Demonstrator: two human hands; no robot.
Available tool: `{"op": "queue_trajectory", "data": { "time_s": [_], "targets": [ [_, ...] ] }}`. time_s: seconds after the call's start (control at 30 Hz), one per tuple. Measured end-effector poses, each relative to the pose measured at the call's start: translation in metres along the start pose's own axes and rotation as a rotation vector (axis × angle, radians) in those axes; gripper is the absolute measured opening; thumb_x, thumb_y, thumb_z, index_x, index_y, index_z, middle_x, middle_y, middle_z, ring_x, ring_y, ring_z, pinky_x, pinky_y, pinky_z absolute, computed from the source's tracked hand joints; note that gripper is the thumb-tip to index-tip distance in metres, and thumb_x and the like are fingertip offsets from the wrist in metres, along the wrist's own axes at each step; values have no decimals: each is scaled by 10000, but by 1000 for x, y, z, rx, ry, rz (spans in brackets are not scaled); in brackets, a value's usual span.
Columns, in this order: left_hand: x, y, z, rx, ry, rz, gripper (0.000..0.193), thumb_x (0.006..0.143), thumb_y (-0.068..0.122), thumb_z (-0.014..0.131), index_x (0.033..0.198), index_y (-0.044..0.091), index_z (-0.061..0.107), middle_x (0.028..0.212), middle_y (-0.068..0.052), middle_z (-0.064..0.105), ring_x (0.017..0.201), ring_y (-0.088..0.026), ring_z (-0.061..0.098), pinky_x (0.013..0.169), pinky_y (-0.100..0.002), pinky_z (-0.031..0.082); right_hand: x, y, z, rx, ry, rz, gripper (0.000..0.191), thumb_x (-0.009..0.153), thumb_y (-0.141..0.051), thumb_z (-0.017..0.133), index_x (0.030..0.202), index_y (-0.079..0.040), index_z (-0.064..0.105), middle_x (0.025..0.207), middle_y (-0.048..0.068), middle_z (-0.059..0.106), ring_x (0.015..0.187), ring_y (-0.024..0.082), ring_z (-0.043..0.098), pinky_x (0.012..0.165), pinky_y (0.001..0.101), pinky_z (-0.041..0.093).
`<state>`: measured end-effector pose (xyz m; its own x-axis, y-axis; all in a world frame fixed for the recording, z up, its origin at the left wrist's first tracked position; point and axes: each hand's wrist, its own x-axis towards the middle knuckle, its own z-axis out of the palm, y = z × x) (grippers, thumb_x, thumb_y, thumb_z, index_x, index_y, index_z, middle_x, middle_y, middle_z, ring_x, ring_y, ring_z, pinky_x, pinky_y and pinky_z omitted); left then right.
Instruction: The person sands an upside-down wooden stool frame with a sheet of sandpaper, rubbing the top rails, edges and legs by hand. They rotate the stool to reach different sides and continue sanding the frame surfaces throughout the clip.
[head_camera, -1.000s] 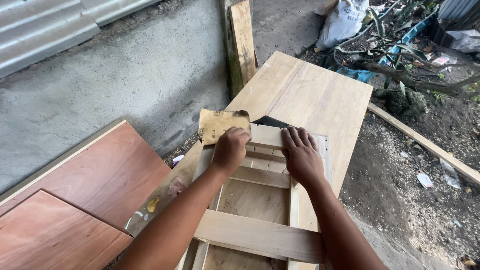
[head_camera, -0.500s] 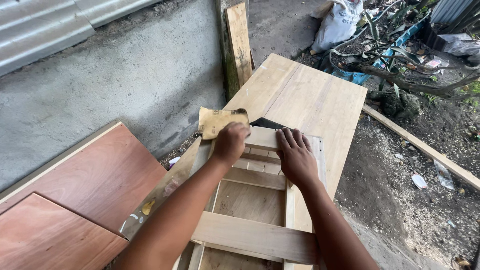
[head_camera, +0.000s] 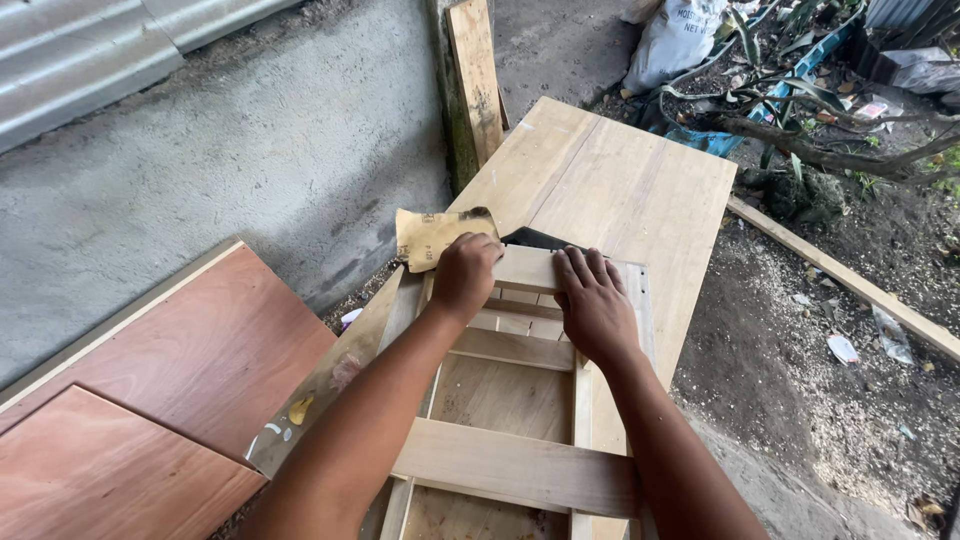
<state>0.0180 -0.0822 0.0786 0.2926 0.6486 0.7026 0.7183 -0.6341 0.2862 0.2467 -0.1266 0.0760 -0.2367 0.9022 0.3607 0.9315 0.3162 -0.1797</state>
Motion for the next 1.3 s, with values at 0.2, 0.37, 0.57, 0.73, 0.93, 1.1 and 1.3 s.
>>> {"op": "queue_trajectory", "data": {
  "time_s": [0.2,0.37,0.57,0.73,0.93,1.1,1.3],
  "targets": [
    [-11,5,-9,-5,1,64,247,799,-96,551,887,8,757,907,-131,745,888,-300,704,829,-401,582,0,1,3,17,22,-12,565,1001,-279,544,1536,-144,422,1596,83,418,1505,332,301,1229,454,226],
    [-10,28,7,-40,-13,100,265,825,-104,552,902,39,761,933,-119,746,913,-265,713,877,-381,596,1,2,4,2,28,-21,593,979,-278,556,1538,-137,415,1585,90,420,1496,335,304,1217,460,221],
    [-11,6,-11,15,-82,108,264,753,-121,557,857,28,748,939,-124,755,907,-285,709,837,-399,596,0,2,5,11,23,-15,573,988,-284,550,1532,-151,423,1599,78,416,1502,333,302,1223,451,216],
    [-13,22,-1,47,-73,8,180,784,-97,573,800,17,711,858,-135,711,889,-285,705,835,-389,600,1,1,4,27,16,-3,573,999,-284,550,1542,-154,423,1596,78,414,1505,333,294,1226,450,217],
    [-12,24,-9,73,-103,11,123,809,-31,598,779,28,701,839,-150,699,863,-313,688,778,-428,577,2,-1,0,41,-5,-7,581,983,-261,565,1536,-140,430,1598,72,425,1507,327,315,1241,445,232],
    [-18,19,-12,109,2,-23,155,844,-28,559,816,30,700,877,-145,708,888,-313,687,819,-428,581,0,-2,1,37,9,-8,582,978,-261,570,1530,-140,433,1593,80,417,1494,344,307,1220,457,226],
    [-16,15,0,85,-60,23,140,839,-1,561,829,31,698,876,-154,704,880,-316,685,797,-418,571,0,-1,3,51,36,-30,568,985,-260,564,1525,-138,439,1582,91,433,1486,351,325,1216,456,234]
  ]
}}
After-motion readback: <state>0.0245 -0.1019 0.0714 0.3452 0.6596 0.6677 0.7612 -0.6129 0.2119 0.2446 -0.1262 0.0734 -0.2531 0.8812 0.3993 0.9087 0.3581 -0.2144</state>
